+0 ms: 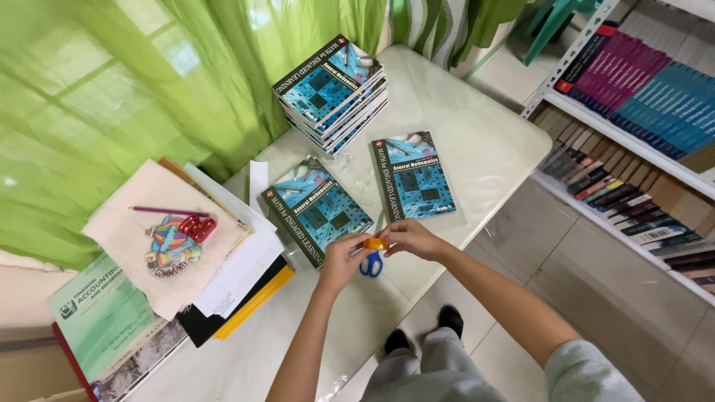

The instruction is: The person is covering books with plastic wrapping and securing it with adhesive tape.

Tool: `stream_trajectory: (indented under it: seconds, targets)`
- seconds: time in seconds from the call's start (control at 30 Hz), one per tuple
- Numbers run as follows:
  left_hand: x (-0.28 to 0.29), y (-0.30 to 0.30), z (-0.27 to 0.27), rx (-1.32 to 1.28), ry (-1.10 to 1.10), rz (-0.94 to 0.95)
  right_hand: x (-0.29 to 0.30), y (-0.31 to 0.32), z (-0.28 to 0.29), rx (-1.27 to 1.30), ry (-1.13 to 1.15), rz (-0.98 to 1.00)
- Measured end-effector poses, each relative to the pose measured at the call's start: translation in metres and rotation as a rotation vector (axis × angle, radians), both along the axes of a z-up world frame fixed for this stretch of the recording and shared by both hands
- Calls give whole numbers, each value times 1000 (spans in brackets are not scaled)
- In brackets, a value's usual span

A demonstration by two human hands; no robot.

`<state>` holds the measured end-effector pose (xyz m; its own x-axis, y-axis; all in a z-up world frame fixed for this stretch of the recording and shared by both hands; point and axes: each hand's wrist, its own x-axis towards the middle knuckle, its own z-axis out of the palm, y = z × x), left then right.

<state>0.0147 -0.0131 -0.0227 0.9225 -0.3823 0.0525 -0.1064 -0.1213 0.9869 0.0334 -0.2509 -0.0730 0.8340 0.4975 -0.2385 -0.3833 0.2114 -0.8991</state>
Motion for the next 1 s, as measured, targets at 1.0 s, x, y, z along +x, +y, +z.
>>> stream_trajectory:
  seconds: [1.0]
  targets:
    - [28, -36, -34, -69, 63, -106, -32, -37, 34, 39, 139, -213]
